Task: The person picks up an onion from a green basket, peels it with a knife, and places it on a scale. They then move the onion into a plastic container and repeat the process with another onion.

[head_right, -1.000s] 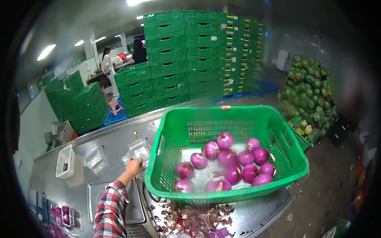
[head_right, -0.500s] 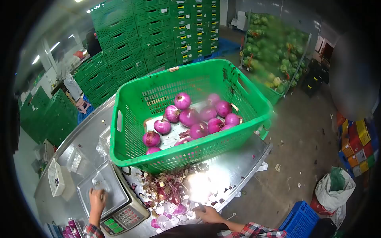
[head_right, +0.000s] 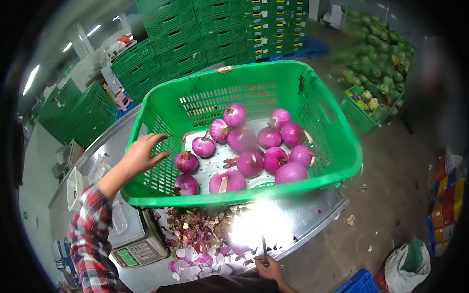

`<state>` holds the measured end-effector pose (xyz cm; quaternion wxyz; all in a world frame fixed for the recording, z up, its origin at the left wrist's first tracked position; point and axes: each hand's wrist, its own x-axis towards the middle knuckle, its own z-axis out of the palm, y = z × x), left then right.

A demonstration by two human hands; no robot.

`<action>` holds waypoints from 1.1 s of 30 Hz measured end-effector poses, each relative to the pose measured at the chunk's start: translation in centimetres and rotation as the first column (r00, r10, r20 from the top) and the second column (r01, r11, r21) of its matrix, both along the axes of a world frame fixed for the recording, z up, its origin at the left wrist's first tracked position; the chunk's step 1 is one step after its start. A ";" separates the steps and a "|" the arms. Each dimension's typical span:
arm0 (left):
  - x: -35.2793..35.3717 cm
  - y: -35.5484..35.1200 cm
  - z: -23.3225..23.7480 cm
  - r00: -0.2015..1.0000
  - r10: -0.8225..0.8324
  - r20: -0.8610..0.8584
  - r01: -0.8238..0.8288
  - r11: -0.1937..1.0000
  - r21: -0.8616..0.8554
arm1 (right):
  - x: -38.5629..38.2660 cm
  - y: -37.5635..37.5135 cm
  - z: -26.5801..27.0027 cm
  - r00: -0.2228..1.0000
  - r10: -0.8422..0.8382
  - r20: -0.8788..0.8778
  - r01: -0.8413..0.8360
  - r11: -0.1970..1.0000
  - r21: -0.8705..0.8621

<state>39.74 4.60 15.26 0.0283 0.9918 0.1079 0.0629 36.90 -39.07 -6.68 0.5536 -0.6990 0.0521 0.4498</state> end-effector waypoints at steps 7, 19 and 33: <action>9.4 6.6 -16.2 0.798 0.180 -0.576 -0.287 0.953 -0.099 | 2.3 -0.6 -3.2 0.917 0.143 0.373 -0.186 0.979 0.082; 11.9 9.6 -14.1 0.554 -0.113 -0.825 -0.500 0.747 -0.438 | 2.1 1.6 -5.0 0.845 0.149 0.513 -0.278 0.943 0.183; -3.4 -18.9 -1.0 0.979 0.189 0.078 0.022 0.282 -0.959 | 2.6 4.6 7.1 0.671 -0.480 0.565 -0.102 0.695 0.711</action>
